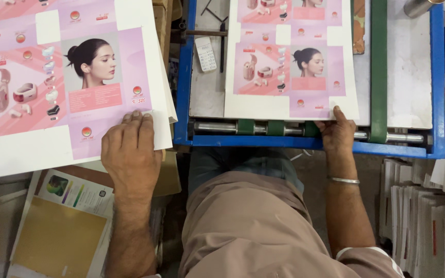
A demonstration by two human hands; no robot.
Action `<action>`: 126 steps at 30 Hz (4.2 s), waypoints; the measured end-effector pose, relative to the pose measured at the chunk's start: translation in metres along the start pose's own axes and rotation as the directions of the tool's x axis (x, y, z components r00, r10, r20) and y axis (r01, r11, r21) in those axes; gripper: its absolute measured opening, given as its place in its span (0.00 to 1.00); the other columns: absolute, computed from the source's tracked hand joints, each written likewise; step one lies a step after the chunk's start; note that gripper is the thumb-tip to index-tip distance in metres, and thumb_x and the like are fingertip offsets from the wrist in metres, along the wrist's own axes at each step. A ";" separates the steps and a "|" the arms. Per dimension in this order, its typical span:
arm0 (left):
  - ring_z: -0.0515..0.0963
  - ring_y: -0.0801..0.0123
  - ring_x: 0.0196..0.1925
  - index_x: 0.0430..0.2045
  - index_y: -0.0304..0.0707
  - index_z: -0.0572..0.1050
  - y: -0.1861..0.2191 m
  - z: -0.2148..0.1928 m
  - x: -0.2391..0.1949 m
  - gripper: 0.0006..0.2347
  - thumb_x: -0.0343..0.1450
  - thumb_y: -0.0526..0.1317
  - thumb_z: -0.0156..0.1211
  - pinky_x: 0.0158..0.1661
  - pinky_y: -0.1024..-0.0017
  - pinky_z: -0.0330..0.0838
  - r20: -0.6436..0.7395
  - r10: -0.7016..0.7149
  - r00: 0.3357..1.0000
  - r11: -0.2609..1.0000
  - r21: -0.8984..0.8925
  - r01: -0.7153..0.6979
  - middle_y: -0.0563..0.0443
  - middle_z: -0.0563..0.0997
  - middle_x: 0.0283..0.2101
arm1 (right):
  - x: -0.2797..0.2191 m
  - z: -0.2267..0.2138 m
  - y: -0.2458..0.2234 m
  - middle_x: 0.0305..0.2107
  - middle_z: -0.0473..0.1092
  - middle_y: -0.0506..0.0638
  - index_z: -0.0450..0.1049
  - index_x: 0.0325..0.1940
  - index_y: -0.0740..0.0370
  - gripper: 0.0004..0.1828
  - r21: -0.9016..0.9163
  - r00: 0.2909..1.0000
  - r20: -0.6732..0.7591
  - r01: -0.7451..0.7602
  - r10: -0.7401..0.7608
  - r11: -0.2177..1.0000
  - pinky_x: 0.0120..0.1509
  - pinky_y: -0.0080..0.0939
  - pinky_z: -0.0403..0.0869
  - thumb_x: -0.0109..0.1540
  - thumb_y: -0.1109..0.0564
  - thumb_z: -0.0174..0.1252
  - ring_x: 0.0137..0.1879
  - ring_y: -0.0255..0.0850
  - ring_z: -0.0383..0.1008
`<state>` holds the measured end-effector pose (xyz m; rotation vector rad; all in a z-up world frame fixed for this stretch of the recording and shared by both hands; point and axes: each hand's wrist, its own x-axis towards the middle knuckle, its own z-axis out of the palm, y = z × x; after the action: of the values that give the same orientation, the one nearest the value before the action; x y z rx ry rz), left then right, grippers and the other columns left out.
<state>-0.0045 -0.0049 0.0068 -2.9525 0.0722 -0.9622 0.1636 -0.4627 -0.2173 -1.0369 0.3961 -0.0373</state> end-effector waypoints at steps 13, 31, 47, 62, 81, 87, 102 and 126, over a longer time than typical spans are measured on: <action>0.76 0.52 0.64 0.55 0.34 0.77 -0.048 -0.028 -0.004 0.22 0.65 0.32 0.68 0.63 0.56 0.69 0.172 -0.088 0.981 0.954 -0.270 0.133 0.42 0.79 0.60 | -0.070 0.053 -0.022 0.52 0.72 0.62 0.65 0.63 0.71 0.16 -0.145 0.967 0.248 -0.023 0.059 0.989 0.57 0.48 0.81 0.74 0.59 0.51 0.54 0.53 0.78; 0.65 0.46 0.70 0.59 0.25 0.71 0.067 -0.006 0.015 0.31 0.67 0.53 0.66 0.70 0.42 0.50 0.279 0.091 0.956 0.955 -0.296 -0.005 0.33 0.73 0.64 | -0.122 0.166 -0.040 0.58 0.71 0.59 0.61 0.71 0.73 0.26 -0.032 0.934 0.339 -0.111 0.116 0.993 0.63 0.47 0.79 0.67 0.64 0.50 0.61 0.48 0.76; 0.82 0.57 0.57 0.51 0.29 0.77 -0.009 -0.006 0.014 0.11 0.75 0.32 0.61 0.55 0.64 0.78 0.035 0.079 0.996 0.985 0.151 -0.083 0.41 0.82 0.54 | -0.060 -0.005 -0.028 0.53 0.73 0.57 0.66 0.65 0.71 0.21 -0.091 0.960 -0.109 0.248 -0.257 0.965 0.57 0.47 0.82 0.66 0.71 0.50 0.54 0.48 0.79; 0.84 0.62 0.51 0.42 0.35 0.81 0.007 -0.007 0.007 0.08 0.71 0.31 0.63 0.48 0.67 0.78 -0.043 0.040 0.998 0.994 0.103 -0.035 0.49 0.84 0.47 | -0.093 -0.029 -0.003 0.53 0.73 0.57 0.68 0.65 0.72 0.21 -0.165 0.943 -0.150 0.274 -0.298 0.948 0.62 0.45 0.79 0.67 0.70 0.55 0.57 0.46 0.77; 0.78 0.59 0.56 0.48 0.34 0.80 0.005 -0.011 0.005 0.17 0.65 0.32 0.70 0.56 0.60 0.73 0.125 -0.011 0.992 1.000 0.001 0.011 0.48 0.80 0.52 | -0.003 0.003 -0.018 0.47 0.73 0.63 0.68 0.59 0.72 0.18 -0.166 0.997 -0.039 -0.077 0.071 0.983 0.53 0.49 0.84 0.70 0.56 0.55 0.51 0.52 0.80; 0.74 0.45 0.63 0.54 0.34 0.76 -0.022 -0.030 0.005 0.20 0.68 0.41 0.70 0.65 0.52 0.65 0.108 -0.023 0.994 0.997 -0.064 0.030 0.33 0.76 0.61 | -0.028 0.001 -0.017 0.48 0.72 0.63 0.67 0.58 0.68 0.15 -0.139 0.999 -0.002 -0.052 0.053 0.989 0.53 0.49 0.82 0.69 0.57 0.54 0.49 0.51 0.79; 0.73 0.48 0.63 0.55 0.28 0.74 0.028 -0.022 0.020 0.21 0.67 0.36 0.61 0.68 0.46 0.60 0.143 -0.012 0.990 0.970 -0.237 0.046 0.37 0.77 0.58 | -0.155 0.166 -0.037 0.57 0.71 0.59 0.62 0.68 0.68 0.25 -0.235 0.538 0.812 -0.049 0.224 0.971 0.59 0.51 0.81 0.68 0.57 0.53 0.59 0.49 0.77; 0.77 0.52 0.63 0.56 0.29 0.76 -0.007 -0.007 0.005 0.20 0.69 0.35 0.67 0.63 0.58 0.72 0.147 -0.006 0.989 0.998 0.062 -0.003 0.40 0.79 0.59 | -0.058 -0.025 -0.034 0.45 0.76 0.56 0.69 0.59 0.68 0.15 -0.092 0.960 -0.155 0.220 -0.232 0.971 0.33 0.39 0.76 0.68 0.67 0.49 0.41 0.43 0.80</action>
<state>-0.0043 0.0020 0.0153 -2.9560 0.0351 -0.7292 0.1064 -0.4878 -0.1824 -1.1532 0.4298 -0.3172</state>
